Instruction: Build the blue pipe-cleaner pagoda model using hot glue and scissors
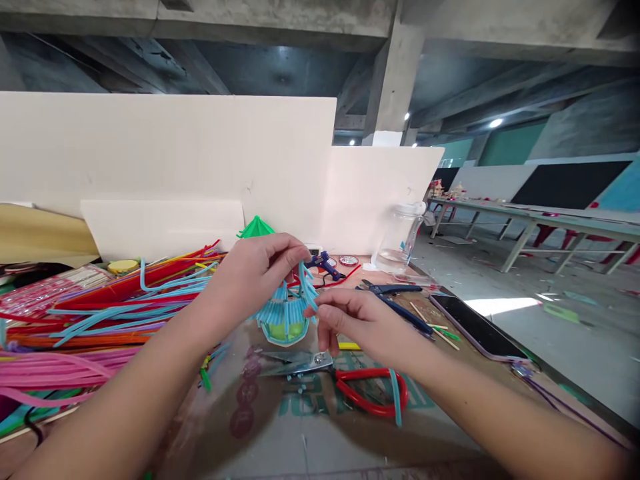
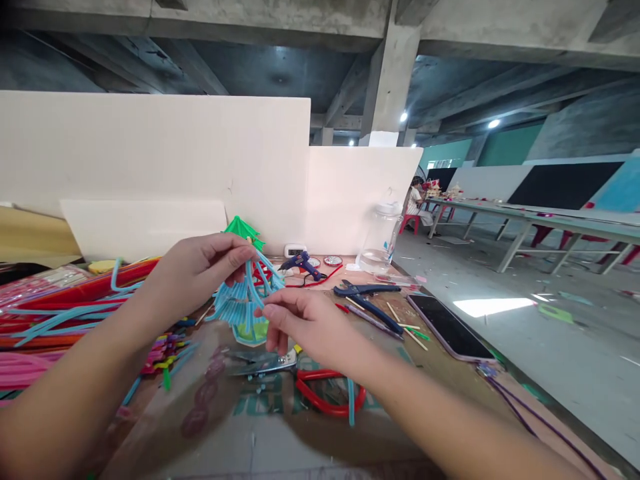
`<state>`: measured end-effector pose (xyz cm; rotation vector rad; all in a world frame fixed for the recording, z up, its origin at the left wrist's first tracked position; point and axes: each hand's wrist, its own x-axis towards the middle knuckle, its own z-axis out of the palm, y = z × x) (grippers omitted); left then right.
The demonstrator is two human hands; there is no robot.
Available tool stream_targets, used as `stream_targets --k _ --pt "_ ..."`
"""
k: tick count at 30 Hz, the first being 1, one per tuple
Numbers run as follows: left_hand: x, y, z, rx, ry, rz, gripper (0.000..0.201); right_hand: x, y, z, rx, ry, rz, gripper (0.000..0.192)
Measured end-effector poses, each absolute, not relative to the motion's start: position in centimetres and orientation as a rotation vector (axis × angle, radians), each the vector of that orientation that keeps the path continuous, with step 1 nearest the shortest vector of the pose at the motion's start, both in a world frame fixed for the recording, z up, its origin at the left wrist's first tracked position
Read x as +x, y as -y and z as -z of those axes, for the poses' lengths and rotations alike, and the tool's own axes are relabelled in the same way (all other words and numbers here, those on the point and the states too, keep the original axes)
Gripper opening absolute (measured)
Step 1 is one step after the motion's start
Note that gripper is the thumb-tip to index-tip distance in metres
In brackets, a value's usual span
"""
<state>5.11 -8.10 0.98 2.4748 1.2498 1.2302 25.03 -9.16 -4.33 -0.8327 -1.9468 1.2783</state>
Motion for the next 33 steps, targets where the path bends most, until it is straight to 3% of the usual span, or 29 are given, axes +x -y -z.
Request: stream_targets --k 11,15,22,29,33 --pt "4.4 7.5 -0.8 2.353 -1.315 -1.463 0.034 25.9 11.0 3.0 -0.479 1.578 -1.897 0.017" --pt "3.4 7.0 -1.2 2.269 -1.277 -1.521 0.027 25.6 10.5 3.4 -0.568 1.643 -1.711 0.02" --pt "1.3 4.1 -0.6 2.267 -1.445 -1.337 0.036 24.4 8.1 7.3 -0.83 1.787 -1.298 0.032" --pt "1.9 4.4 -0.5 2.328 -1.516 -1.059 0.048 23.6 8.1 8.8 -0.92 1.728 -1.304 0.032" --pt "2.9 5.1 -0.4 2.365 -1.401 -0.909 0.042 23.2 8.3 9.3 -0.929 1.76 -1.287 0.03"
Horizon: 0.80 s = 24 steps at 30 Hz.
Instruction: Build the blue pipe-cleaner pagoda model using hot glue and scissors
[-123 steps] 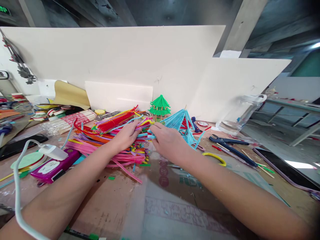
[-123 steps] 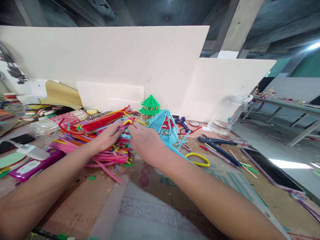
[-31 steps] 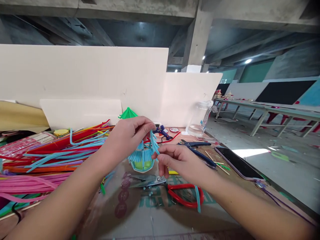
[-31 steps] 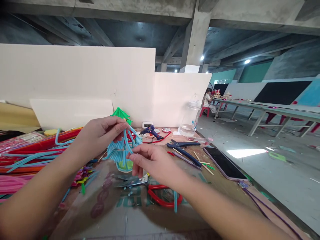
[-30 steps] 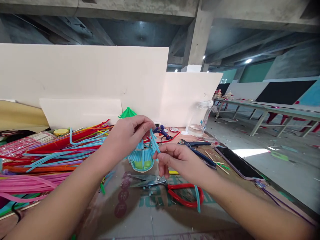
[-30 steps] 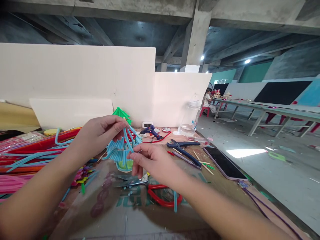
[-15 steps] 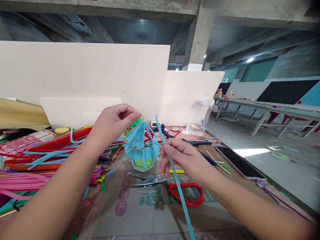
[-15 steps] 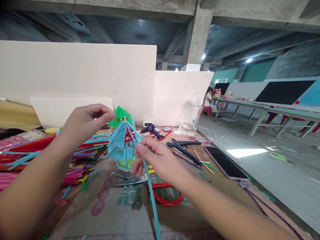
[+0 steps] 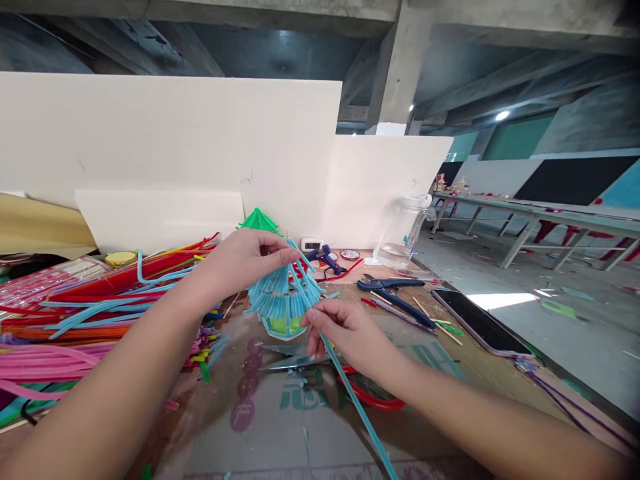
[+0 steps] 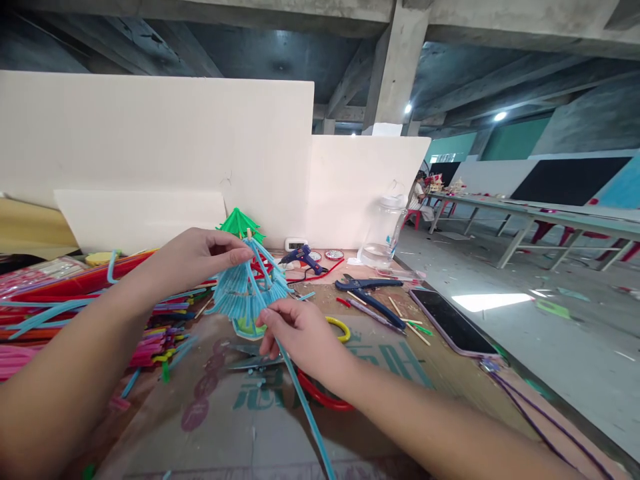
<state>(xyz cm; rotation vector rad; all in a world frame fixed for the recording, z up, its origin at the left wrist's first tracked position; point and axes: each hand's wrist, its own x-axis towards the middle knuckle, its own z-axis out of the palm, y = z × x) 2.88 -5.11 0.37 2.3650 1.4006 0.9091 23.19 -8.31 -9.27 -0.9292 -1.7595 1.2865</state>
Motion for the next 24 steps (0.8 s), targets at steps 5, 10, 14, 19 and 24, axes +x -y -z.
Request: stream_targets --k 5,10,14,19,24 --pt "2.7 5.0 -0.5 2.372 -1.325 -0.946 0.032 23.7 7.7 8.5 -0.917 1.773 -1.237 0.028" --pt "-0.2 4.9 -1.7 2.258 -1.625 -1.152 0.034 27.3 5.4 5.0 -1.112 1.891 -0.849 0.032" --pt "-2.6 4.7 -2.2 2.184 -1.817 -1.054 0.032 30.0 4.6 2.6 -1.296 2.019 -0.657 0.037" --pt "-3.2 4.3 -2.0 2.214 -1.894 -0.917 0.031 31.6 3.7 2.4 -1.556 2.225 0.021 0.033" --pt "-2.6 4.3 -1.8 2.297 -1.868 -0.856 0.033 32.5 1.4 5.4 -1.666 2.557 0.099 0.023"
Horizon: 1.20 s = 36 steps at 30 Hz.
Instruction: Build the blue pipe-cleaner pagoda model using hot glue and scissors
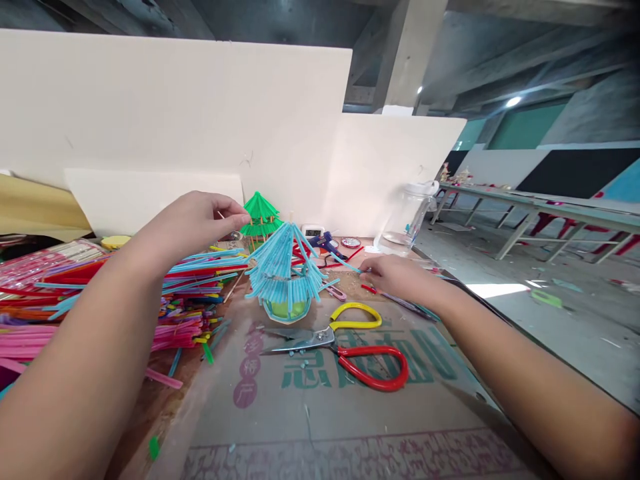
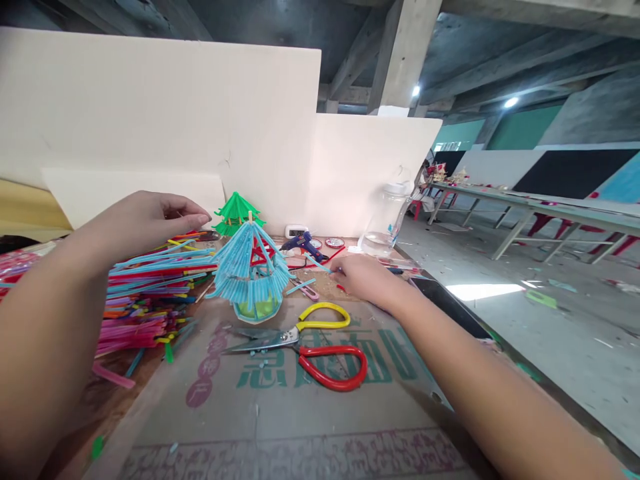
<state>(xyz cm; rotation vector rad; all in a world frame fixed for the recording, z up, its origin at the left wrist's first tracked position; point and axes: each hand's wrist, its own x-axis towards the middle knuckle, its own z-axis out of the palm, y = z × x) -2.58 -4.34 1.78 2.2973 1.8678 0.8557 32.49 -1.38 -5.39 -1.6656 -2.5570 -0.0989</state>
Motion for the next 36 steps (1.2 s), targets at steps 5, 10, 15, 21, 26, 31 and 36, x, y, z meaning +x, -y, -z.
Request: stream_targets --k 5,10,15,21,26,31,36 --pt "-2.7 3.8 -1.5 2.32 -1.836 -0.883 0.033 32.2 0.7 6.4 -1.651 2.573 0.132 0.02" --pt "-1.8 4.3 -1.8 2.299 -1.707 -0.914 0.039 30.7 3.5 3.7 -1.397 2.218 -0.477 0.023" --pt "0.8 5.7 -1.9 2.334 -1.291 -0.919 0.044 26.6 8.0 3.1 -0.866 1.902 -1.265 0.026" --pt "3.5 6.1 -0.6 2.263 -1.041 -0.782 0.032 23.8 8.7 5.2 -0.813 1.913 -1.38 0.025" --pt "4.5 6.0 0.4 2.122 -0.914 -0.861 0.029 23.9 8.5 5.7 -0.807 1.913 -1.397 0.029" --pt "4.5 5.7 0.5 2.017 -0.941 -0.949 0.028 23.7 8.7 6.2 -0.78 1.918 -1.482 0.035" --pt "4.1 5.3 0.3 1.977 -1.032 -1.078 0.031 24.1 8.4 6.2 -0.683 1.882 -1.532 0.036"
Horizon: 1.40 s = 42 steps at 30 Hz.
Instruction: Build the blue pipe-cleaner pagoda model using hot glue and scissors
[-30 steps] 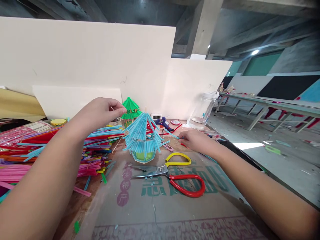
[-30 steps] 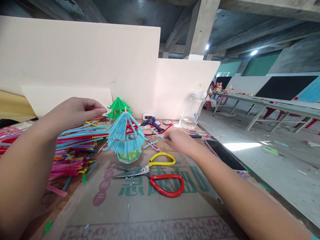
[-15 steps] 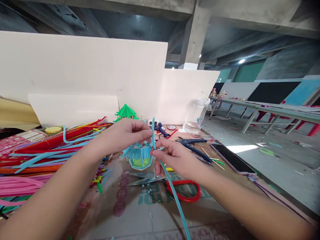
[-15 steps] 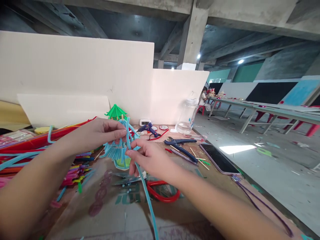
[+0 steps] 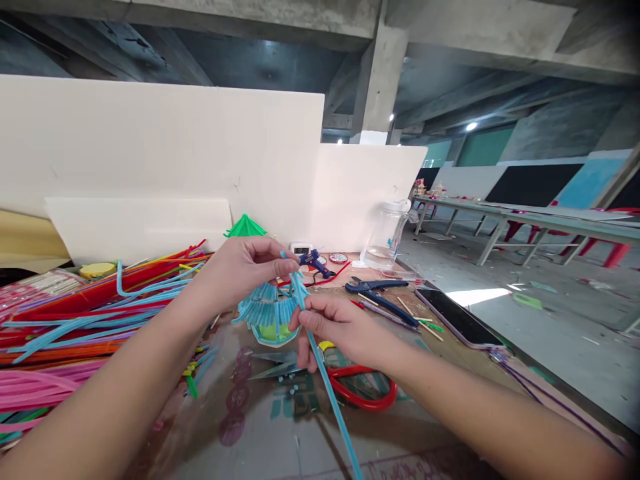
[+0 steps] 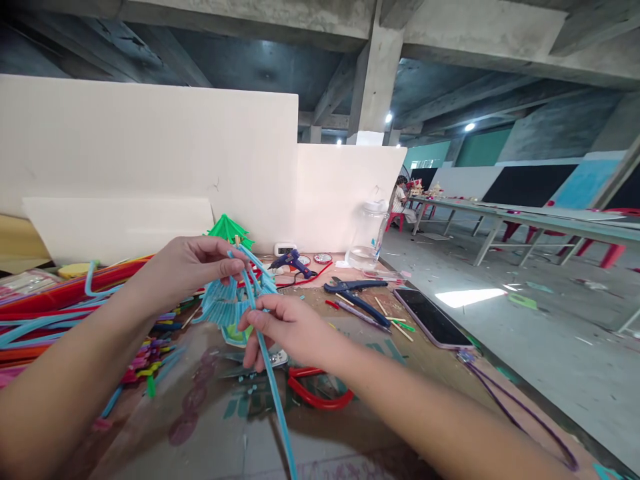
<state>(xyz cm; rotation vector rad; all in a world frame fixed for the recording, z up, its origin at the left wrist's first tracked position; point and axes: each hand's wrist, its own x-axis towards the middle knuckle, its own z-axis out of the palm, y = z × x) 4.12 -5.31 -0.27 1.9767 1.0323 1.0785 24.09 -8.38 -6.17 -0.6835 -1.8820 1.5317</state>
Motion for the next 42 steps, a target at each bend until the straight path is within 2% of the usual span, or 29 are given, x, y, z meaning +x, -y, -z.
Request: stream_targets --k 4,8,16,26,31,36,42 --pt "4.4 5.7 0.3 2.027 -1.011 -0.98 0.028 24.4 8.2 5.8 -0.659 1.822 -1.397 0.039" --pt "4.8 6.2 0.4 2.139 -0.965 -0.903 0.031 24.5 8.2 5.6 -0.613 1.757 -1.417 0.036" --pt "2.1 6.1 -1.5 2.074 -1.118 -1.136 0.034 24.8 8.9 4.8 -0.727 2.022 -1.4 0.03" --pt "1.4 6.6 -2.0 2.112 -1.083 -1.025 0.035 26.7 7.3 3.1 -0.891 1.996 -1.014 0.027" --pt "1.5 6.9 -2.2 2.192 -1.15 -1.035 0.032 27.0 8.5 3.5 -0.986 2.491 -0.685 0.021" --pt "1.9 7.5 -2.3 2.224 -1.184 -1.017 0.031 24.4 11.2 7.2 -1.041 2.854 -0.647 0.042" --pt "2.2 7.7 -2.1 2.29 -1.207 -0.934 0.036 22.7 11.4 9.6 -0.941 2.961 -0.515 0.01"
